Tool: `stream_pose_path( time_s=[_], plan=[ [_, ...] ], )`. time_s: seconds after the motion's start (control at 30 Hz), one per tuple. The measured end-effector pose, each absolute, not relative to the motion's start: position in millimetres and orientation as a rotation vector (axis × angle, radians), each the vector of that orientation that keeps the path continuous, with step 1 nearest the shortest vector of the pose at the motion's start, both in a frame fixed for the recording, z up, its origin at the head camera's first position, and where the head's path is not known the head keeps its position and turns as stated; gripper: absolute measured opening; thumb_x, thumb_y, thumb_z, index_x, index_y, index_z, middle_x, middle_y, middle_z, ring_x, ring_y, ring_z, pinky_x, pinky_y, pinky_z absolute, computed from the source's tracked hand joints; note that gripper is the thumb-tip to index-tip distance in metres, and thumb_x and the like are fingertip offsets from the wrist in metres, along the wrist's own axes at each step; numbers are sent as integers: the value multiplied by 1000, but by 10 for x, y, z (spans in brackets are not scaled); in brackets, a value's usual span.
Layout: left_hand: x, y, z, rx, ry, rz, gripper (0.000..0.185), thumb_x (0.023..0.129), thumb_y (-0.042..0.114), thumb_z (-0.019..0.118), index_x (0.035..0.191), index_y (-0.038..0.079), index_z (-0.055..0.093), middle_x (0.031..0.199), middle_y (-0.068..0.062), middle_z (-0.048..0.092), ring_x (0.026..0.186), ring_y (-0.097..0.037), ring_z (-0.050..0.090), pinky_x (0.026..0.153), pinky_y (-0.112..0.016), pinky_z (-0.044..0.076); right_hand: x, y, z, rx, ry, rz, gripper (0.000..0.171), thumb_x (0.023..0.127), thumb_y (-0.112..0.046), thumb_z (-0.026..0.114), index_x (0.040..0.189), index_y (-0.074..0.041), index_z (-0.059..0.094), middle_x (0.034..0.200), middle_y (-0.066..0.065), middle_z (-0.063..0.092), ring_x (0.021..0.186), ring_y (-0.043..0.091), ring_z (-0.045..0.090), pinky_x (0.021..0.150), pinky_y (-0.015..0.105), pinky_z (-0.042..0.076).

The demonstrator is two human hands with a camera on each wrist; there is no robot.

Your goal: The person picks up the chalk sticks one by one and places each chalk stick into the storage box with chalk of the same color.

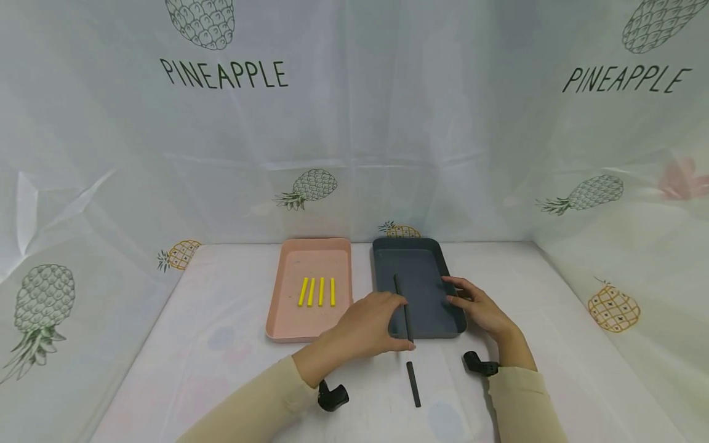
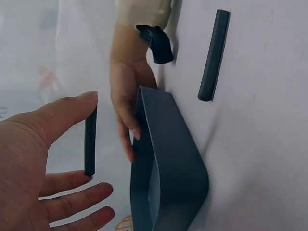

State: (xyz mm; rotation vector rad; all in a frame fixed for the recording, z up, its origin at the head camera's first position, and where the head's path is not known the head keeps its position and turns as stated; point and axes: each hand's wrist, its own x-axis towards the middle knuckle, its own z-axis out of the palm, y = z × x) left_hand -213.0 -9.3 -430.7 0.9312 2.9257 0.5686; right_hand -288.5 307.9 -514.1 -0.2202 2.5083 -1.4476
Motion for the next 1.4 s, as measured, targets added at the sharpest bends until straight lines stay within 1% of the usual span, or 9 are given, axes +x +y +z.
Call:
stream_pose_path(
  time_s=[0.27, 0.37, 0.53, 0.73, 1.0, 1.17, 1.23, 1.33, 1.4],
  plan=[
    [-2291, -52, -4280, 902, 2943, 540, 81, 82, 64, 80, 144, 17, 58, 141, -1, 63, 130, -22, 61, 104, -39, 55, -2867, 3057, -5096, -241, 2502, -1477, 58, 104, -34, 64, 157, -27, 43, 164, 18, 35, 147, 44, 37, 114, 68, 37],
    [-2353, -29, -4270, 889, 2947, 529, 82, 82, 64, 79, 146, 17, 57, 145, -3, 61, 134, -24, 59, 106, -42, 54, -2873, 3053, -5097, -254, 2497, -1484, 59, 104, -33, 64, 158, -25, 42, 164, 18, 35, 146, 44, 37, 113, 68, 37],
    [-2445, 16, -4253, 881, 2953, 531, 82, 83, 63, 80, 147, 17, 56, 150, -3, 58, 137, -26, 57, 107, -44, 54, -2878, 3055, -5116, -255, 2501, -1481, 57, 104, -32, 63, 157, -25, 44, 163, 18, 37, 144, 42, 41, 112, 64, 40],
    [-2559, 84, -4267, 863, 2971, 483, 82, 83, 64, 78, 148, 18, 55, 152, -2, 56, 139, -26, 54, 109, -45, 52, -2877, 3065, -5127, -243, 2500, -1475, 57, 104, -35, 63, 157, -26, 44, 163, 17, 37, 145, 42, 39, 114, 66, 37],
    [-2761, 192, -4370, 827, 2982, 431, 82, 85, 64, 77, 149, 20, 53, 153, -2, 54, 140, -24, 54, 110, -41, 52, -2876, 3101, -5162, -230, 2493, -1468, 56, 104, -36, 63, 156, -29, 45, 162, 16, 38, 146, 41, 37, 113, 65, 37],
    [-2886, 243, -4427, 806, 2988, 376, 81, 84, 66, 76, 149, 22, 54, 154, -1, 54, 143, -24, 50, 115, -39, 48, -2865, 3104, -5162, -234, 2487, -1482, 56, 104, -37, 63, 156, -28, 45, 161, 16, 37, 146, 41, 37, 113, 63, 37],
    [-2931, 256, -4453, 808, 2992, 345, 81, 85, 67, 75, 148, 22, 54, 153, -1, 54, 144, -25, 49, 119, -40, 44, -2861, 3101, -5156, -234, 2487, -1486, 56, 104, -37, 63, 156, -28, 45, 162, 16, 37, 146, 41, 37, 113, 62, 37],
    [-2985, 264, -4496, 818, 3003, 291, 81, 86, 68, 73, 149, 21, 54, 153, -2, 54, 146, -26, 47, 124, -42, 38, -2857, 3094, -5144, -230, 2481, -1487, 56, 104, -36, 63, 156, -27, 45, 162, 16, 37, 146, 41, 36, 114, 62, 37],
    [-3011, 265, -4520, 819, 3008, 261, 81, 86, 69, 72, 148, 20, 54, 154, -3, 54, 147, -27, 46, 126, -46, 34, -2858, 3088, -5137, -225, 2478, -1490, 56, 104, -35, 63, 156, -27, 45, 162, 16, 36, 146, 41, 36, 114, 63, 36]
  ],
)
